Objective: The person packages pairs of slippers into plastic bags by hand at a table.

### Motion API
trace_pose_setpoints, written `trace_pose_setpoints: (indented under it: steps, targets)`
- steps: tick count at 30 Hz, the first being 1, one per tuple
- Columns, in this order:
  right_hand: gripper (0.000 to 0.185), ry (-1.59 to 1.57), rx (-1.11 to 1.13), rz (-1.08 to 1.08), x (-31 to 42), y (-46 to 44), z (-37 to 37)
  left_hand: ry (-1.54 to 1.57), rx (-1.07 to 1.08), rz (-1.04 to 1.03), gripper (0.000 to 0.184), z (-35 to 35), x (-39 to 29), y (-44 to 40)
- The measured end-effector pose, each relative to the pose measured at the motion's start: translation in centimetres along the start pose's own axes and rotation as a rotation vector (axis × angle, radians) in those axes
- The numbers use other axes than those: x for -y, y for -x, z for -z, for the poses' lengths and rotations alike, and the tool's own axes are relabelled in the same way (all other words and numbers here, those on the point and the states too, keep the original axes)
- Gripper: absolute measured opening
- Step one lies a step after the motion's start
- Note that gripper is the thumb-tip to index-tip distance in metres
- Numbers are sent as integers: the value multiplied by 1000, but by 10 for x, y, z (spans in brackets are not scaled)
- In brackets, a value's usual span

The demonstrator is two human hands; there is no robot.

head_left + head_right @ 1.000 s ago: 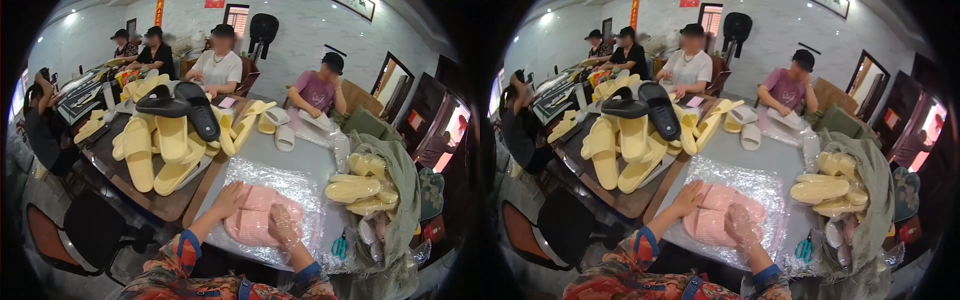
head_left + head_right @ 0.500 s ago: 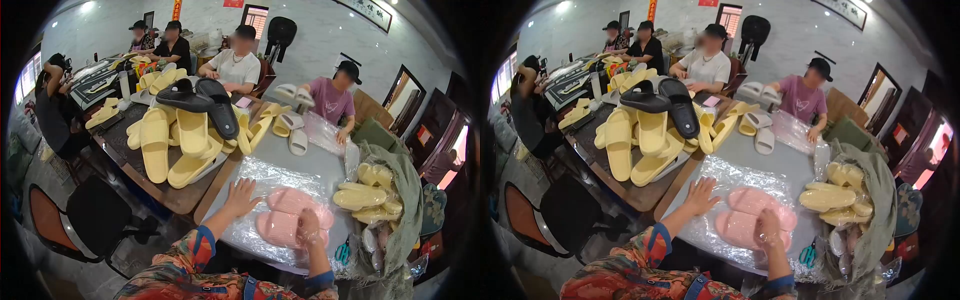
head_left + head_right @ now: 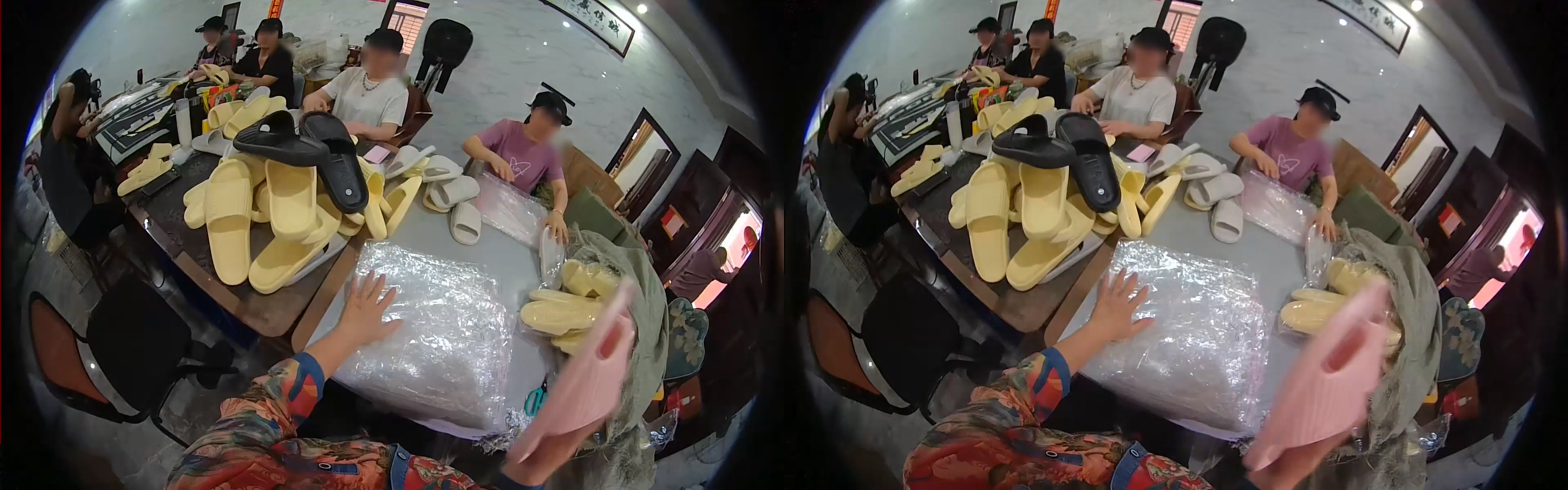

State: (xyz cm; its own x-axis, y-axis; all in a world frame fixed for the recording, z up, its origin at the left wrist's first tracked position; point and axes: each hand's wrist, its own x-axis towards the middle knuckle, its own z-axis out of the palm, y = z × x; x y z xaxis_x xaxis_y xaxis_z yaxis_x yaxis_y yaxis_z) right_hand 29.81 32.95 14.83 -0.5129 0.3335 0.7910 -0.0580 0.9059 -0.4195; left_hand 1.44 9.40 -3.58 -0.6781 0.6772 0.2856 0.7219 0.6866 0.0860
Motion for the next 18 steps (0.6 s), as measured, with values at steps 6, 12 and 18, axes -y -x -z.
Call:
trace_pose_setpoints:
  steps: [6,12,18]
  targets:
    - [35,-490,431,158,132,25,-140,182,-25,-206,66,7,-3,15]
    - [22,-19,558,-313,77,27,-195,-38,100,-116,62,-2,-1,1]
    - [27,326,268,-310,-83,72,-186,91,53,-46,60,-10,-2,-3]
